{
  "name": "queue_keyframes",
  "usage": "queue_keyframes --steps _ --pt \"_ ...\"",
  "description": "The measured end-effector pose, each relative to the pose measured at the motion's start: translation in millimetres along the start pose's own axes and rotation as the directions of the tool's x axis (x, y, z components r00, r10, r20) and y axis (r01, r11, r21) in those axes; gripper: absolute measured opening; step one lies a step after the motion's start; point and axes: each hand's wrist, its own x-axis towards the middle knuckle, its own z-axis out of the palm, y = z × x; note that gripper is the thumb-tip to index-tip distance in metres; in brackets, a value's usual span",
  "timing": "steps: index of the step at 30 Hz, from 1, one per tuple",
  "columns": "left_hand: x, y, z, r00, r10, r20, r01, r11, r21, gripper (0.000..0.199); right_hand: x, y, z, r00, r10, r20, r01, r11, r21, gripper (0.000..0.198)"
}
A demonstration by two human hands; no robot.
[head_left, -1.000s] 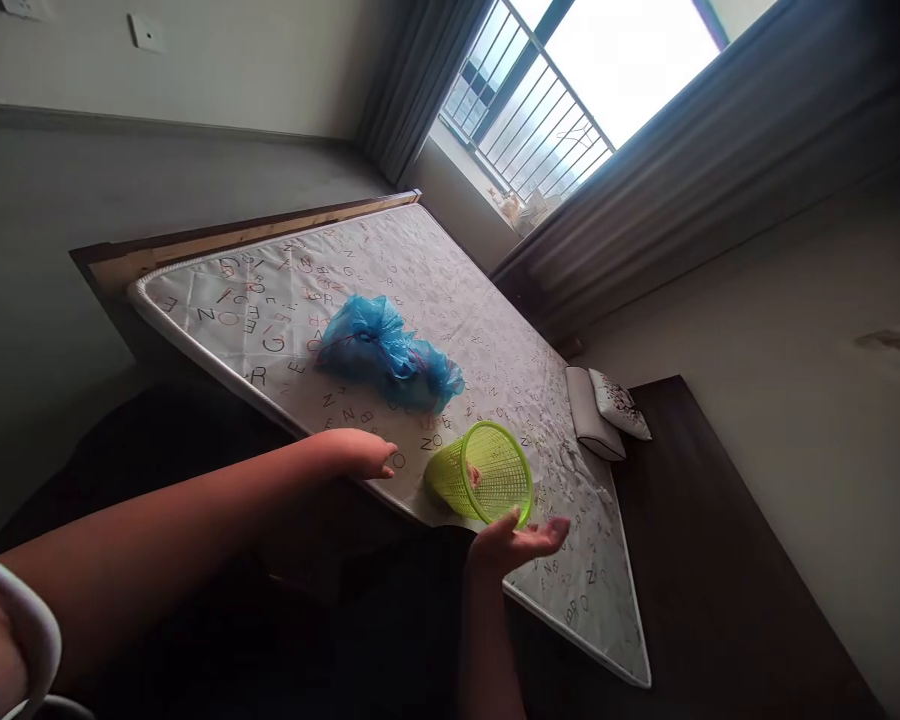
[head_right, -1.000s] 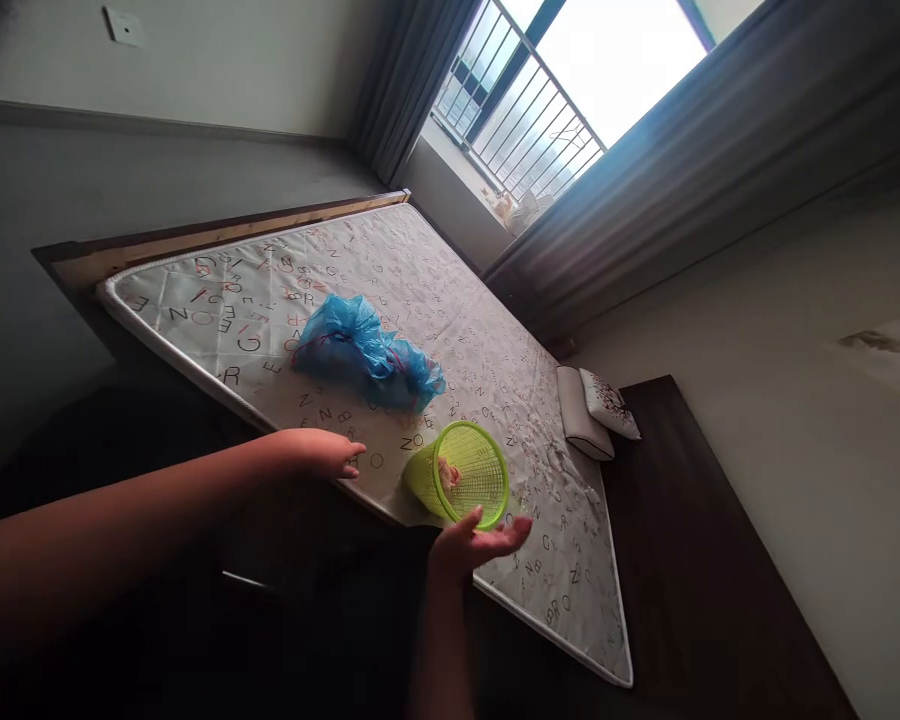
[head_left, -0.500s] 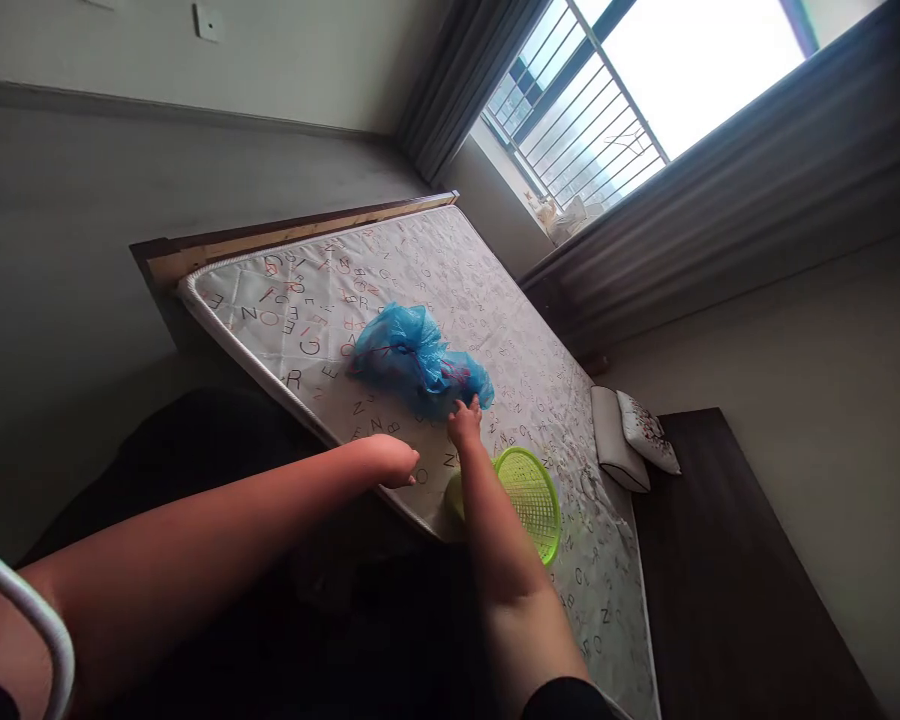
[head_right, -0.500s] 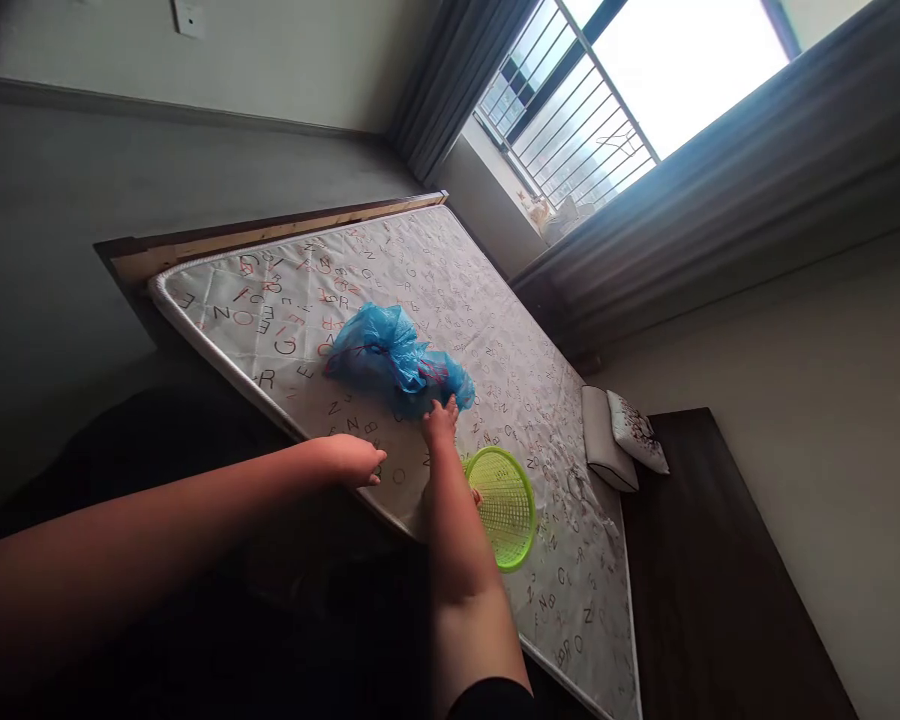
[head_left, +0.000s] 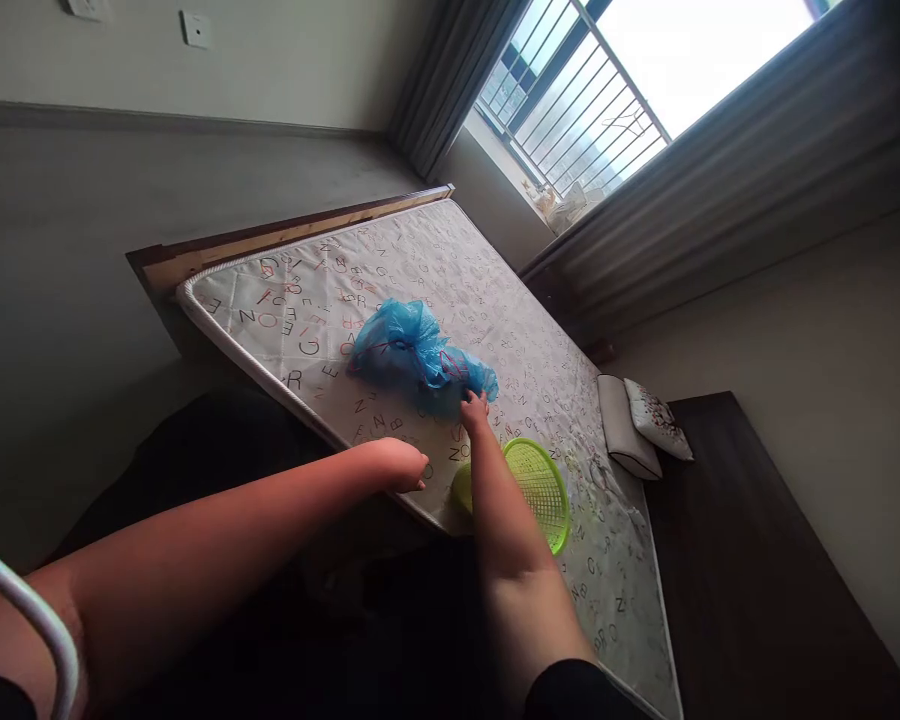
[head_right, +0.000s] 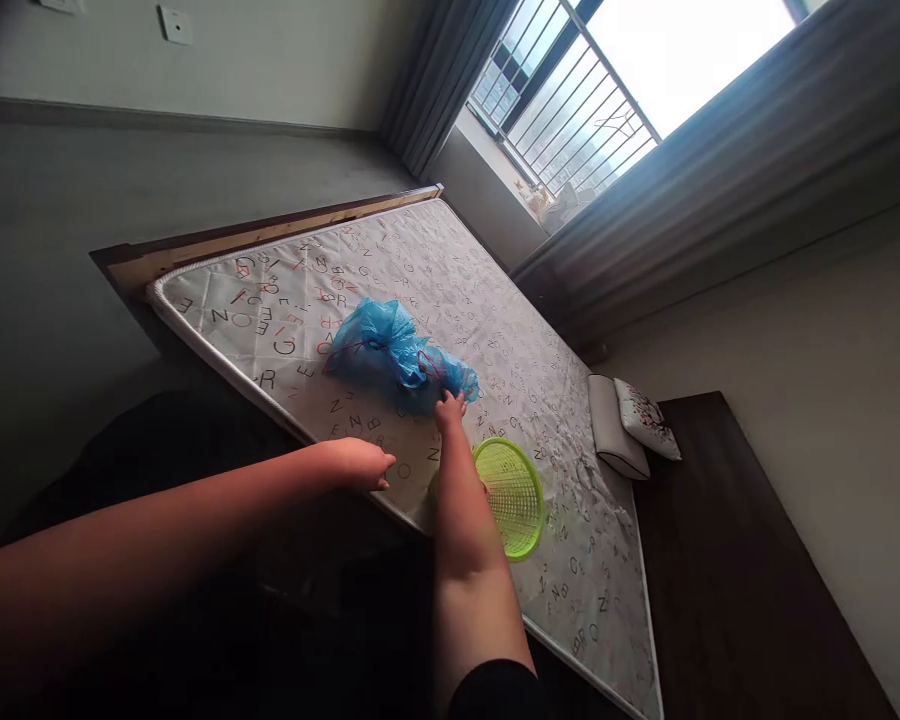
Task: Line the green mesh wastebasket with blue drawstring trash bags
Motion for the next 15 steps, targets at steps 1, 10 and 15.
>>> queue_keyframes --steps 1,10,15 --pt "-0.8 1.6 0.3 1.000 0.008 0.023 -0.008 1.000 0.017 0.041 -0.6 -1.9 -1.3 1.000 0.004 0.013 -0.005 0.999 0.048 0.052" --pt "-5.8 -3.4 -25.9 0.985 -0.001 -0.173 0.007 1.000 0.029 0.038 -107.2 6.4 -27.4 0.985 -0.075 0.155 -0.069 0.652 0.755 0.049" --pt "-18.7 -3.3 -25.5 0.918 -0.003 -0.396 -0.070 0.983 -0.170 0.043 -179.7 5.6 -29.0 0.972 -0.139 0.190 -0.103 0.472 0.876 0.047"
